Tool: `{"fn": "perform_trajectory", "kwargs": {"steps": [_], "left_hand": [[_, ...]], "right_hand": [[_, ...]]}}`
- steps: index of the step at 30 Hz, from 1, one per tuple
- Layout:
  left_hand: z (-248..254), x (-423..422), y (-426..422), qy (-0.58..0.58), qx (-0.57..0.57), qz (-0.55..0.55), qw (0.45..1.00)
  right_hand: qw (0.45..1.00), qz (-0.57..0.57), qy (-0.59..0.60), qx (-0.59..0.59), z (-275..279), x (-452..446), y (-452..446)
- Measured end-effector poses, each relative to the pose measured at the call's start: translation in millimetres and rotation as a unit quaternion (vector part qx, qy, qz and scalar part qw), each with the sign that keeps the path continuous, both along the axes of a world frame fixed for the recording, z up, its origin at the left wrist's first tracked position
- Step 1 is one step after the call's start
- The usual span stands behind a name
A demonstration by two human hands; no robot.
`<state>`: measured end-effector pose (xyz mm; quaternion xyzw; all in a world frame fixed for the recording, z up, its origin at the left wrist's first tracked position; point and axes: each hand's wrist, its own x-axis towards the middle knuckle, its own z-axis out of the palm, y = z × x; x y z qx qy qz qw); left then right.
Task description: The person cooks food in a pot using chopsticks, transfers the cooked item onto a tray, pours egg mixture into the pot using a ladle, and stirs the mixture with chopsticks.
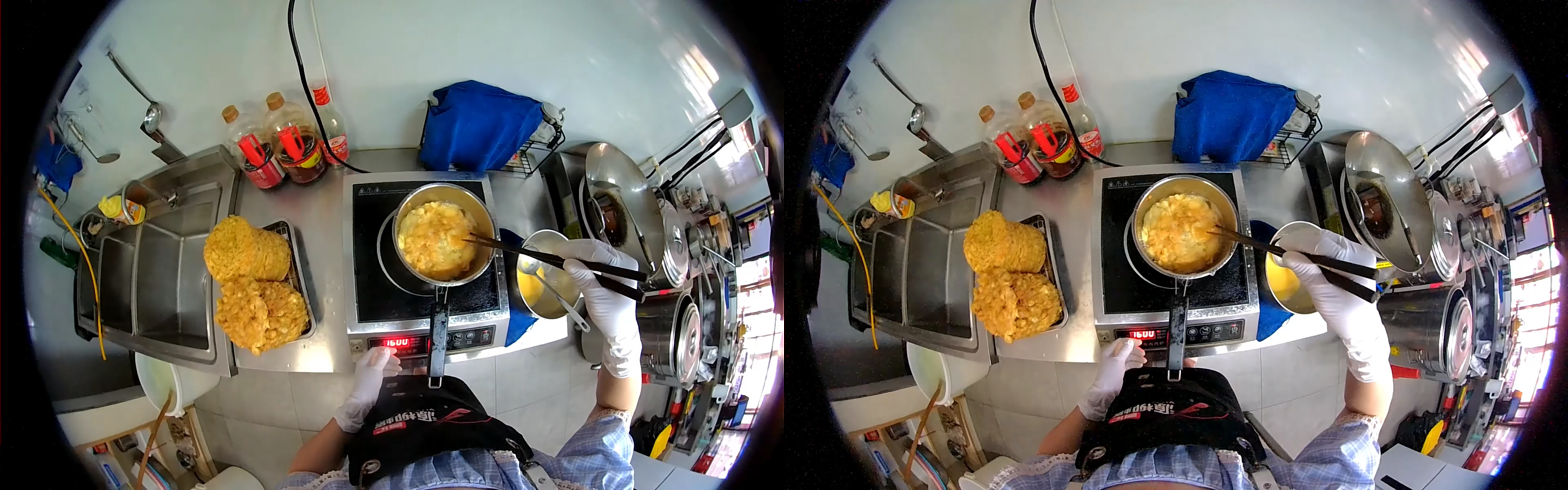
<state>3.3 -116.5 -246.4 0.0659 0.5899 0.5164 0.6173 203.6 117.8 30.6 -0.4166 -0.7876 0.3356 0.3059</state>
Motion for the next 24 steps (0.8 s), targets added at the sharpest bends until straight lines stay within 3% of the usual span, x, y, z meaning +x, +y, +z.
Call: {"fn": "perform_trajectory", "kwargs": {"steps": [5,7,11,24], "left_hand": [[-2,1,-3,-0.002,-0.004,-0.001,1.0],[0,2,-2,0.0,-0.01,0.001,1.0],[1,3,-2,0.0,-0.007,-0.001,1.0],[-3,4,-4,0.007,-0.01,-0.012,1.0]], "right_hand": [[0.998,-0.012,-0.034,0.054,1,15,-4],[0.998,-0.032,0.004,0.045,-6,17,-12],[0.994,-0.023,-0.082,0.064,-24,13,-16],[0.994,-0.014,-0.039,0.099,-41,17,-25]]}}
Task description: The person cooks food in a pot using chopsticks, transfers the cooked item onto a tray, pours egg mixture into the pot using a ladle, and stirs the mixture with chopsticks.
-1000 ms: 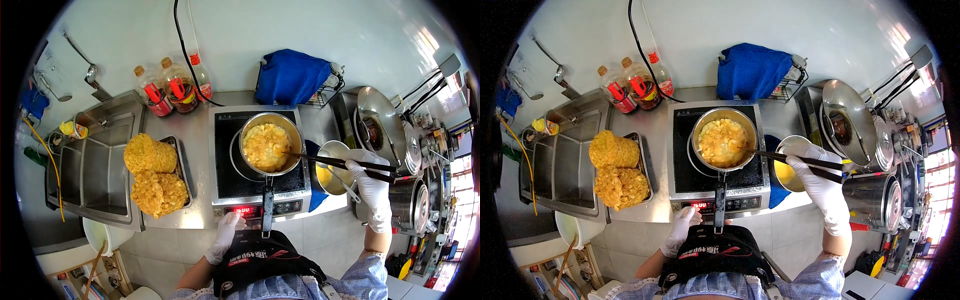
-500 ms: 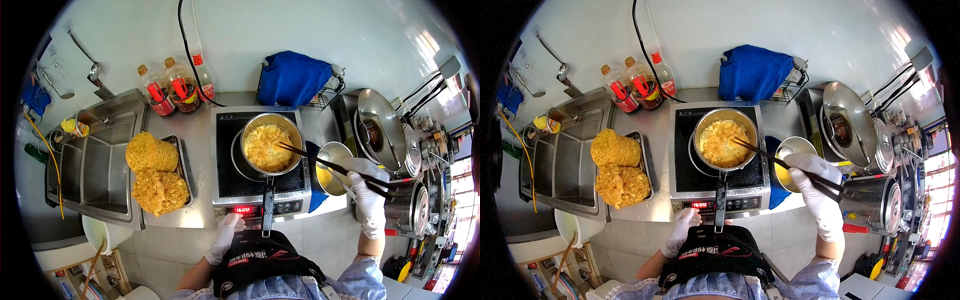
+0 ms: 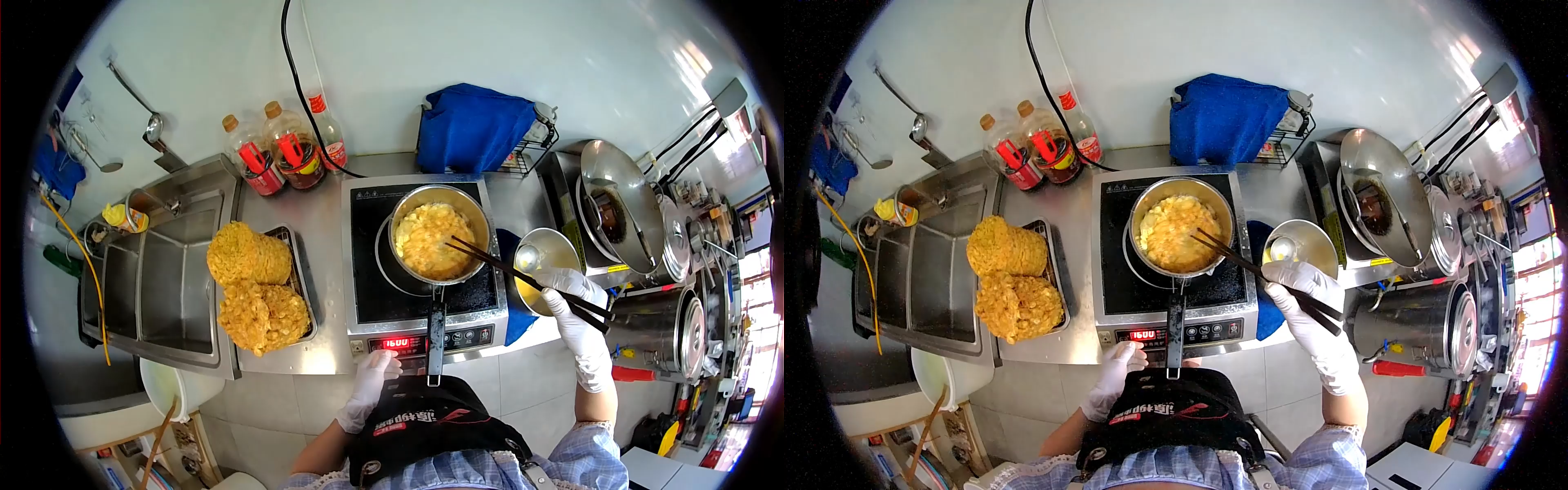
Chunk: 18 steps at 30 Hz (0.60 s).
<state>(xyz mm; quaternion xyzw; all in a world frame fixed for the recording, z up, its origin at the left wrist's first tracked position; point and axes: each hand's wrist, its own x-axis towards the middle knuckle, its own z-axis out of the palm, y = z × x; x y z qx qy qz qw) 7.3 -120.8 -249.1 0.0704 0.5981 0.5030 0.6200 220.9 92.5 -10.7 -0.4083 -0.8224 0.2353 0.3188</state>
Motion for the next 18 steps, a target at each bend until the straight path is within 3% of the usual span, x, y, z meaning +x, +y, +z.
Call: {"fn": "perform_trajectory", "kwargs": {"steps": [5,8,12,18], "left_hand": [[-2,1,-1,0.0,0.0,-0.001,1.0],[-2,0,-1,-0.003,0.001,-0.001,1.0],[0,-2,-2,0.004,-0.002,0.002,1.0],[1,-1,-3,0.002,-0.001,0.0,1.0]], "right_hand": [[1.0,0.003,-0.001,0.027,3,9,-5],[0.998,0.013,0.062,0.027,10,17,-14],[0.999,-0.015,0.018,0.031,7,17,-16],[0.997,-0.035,0.066,-0.024,-8,13,-10]]}}
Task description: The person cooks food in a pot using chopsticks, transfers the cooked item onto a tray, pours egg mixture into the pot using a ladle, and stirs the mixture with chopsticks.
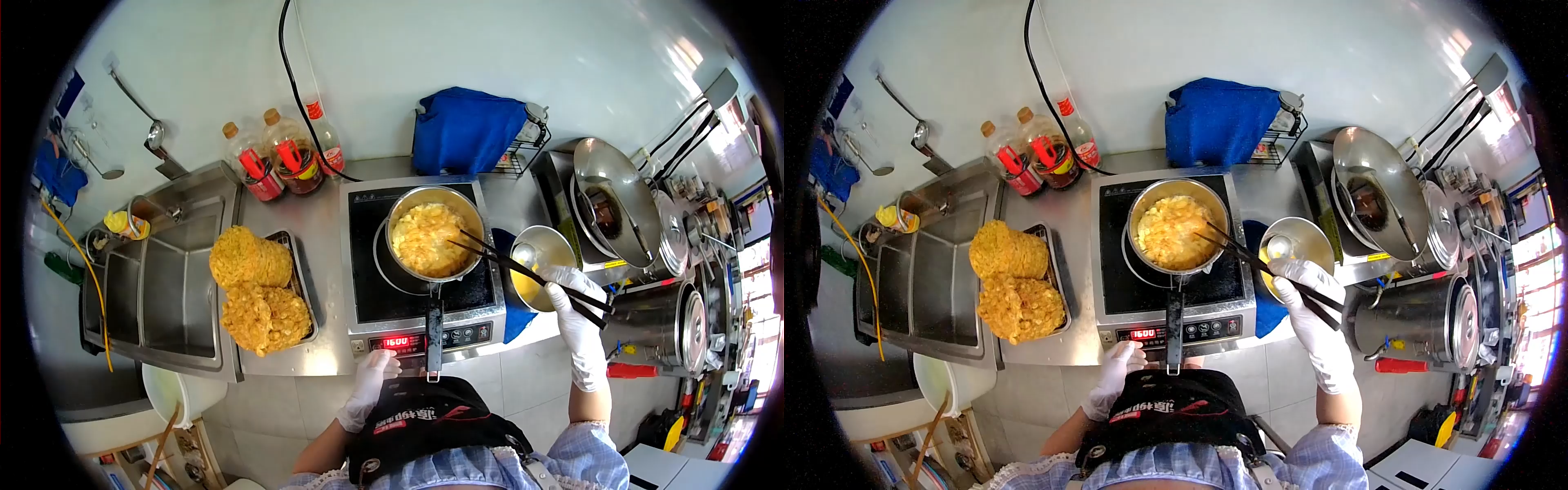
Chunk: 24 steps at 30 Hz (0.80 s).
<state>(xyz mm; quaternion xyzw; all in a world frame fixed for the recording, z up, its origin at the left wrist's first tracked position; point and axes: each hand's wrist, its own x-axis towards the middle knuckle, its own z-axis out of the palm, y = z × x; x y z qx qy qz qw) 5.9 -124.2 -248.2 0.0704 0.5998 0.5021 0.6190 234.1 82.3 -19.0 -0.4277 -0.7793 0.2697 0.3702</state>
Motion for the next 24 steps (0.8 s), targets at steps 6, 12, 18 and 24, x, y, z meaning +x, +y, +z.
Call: {"fn": "perform_trajectory", "kwargs": {"steps": [6,12,18,24], "left_hand": [[-1,1,-2,0.007,-0.002,0.004,1.0],[-4,3,-5,0.009,-0.002,0.008,1.0],[-2,5,-5,0.014,-0.008,0.016,1.0],[-4,7,-5,0.008,0.003,0.012,1.0]], "right_hand": [[0.999,-0.006,0.03,0.009,-6,2,6],[0.998,0.001,0.057,0.022,3,11,7],[0.989,-0.003,0.148,0.027,-10,12,4],[0.982,-0.06,0.178,-0.023,-44,-5,9]]}}
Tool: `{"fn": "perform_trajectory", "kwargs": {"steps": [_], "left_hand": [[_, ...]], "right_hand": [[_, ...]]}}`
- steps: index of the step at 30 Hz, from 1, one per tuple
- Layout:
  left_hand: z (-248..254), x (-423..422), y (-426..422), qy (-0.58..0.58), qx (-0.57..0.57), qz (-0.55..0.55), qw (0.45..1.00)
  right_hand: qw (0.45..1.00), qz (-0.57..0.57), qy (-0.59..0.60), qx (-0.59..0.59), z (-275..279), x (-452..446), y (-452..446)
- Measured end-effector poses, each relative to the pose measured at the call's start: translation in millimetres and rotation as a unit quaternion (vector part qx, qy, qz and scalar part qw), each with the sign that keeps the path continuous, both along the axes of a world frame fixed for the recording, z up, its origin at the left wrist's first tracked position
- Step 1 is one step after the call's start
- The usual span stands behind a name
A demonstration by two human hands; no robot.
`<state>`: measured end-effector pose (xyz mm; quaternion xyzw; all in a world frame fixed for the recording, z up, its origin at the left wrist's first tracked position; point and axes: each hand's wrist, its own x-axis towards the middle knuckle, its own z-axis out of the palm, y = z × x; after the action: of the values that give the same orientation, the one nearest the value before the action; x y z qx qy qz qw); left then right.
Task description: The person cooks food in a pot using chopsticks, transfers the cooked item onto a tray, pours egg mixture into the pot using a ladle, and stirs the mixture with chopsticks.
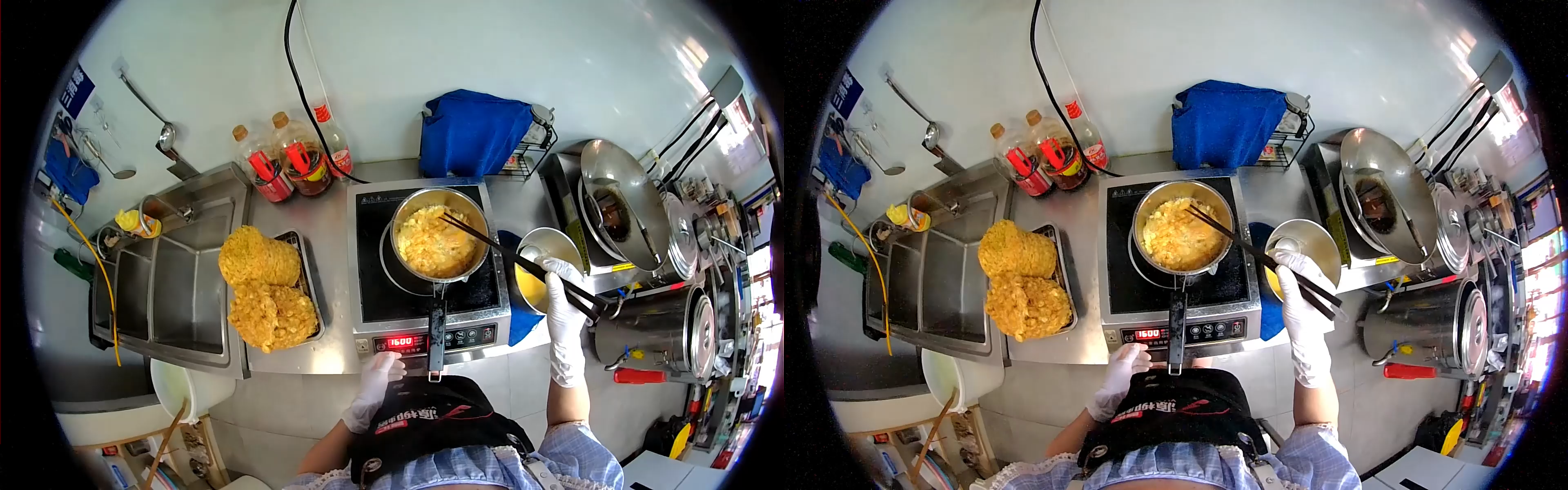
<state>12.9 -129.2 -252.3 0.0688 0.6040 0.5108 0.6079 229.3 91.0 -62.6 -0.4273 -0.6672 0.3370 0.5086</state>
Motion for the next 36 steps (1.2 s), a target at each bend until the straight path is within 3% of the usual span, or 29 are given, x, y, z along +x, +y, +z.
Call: {"fn": "perform_trajectory", "kwargs": {"steps": [5,16,25,36], "left_hand": [[1,1,1,0.002,-0.003,-0.001,1.0],[0,3,1,-0.006,-0.006,-0.003,1.0],[-5,4,0,-0.006,0.001,-0.002,1.0],[0,4,1,-0.004,-0.017,-0.019,1.0]], "right_hand": [[0.998,0.029,0.053,-0.006,-2,-10,2],[0.998,0.06,-0.036,-0.005,-1,-21,5],[0.998,0.03,0.05,0.017,-11,-7,-1],[0.998,0.058,-0.007,0.038,-41,-16,-8]]}}
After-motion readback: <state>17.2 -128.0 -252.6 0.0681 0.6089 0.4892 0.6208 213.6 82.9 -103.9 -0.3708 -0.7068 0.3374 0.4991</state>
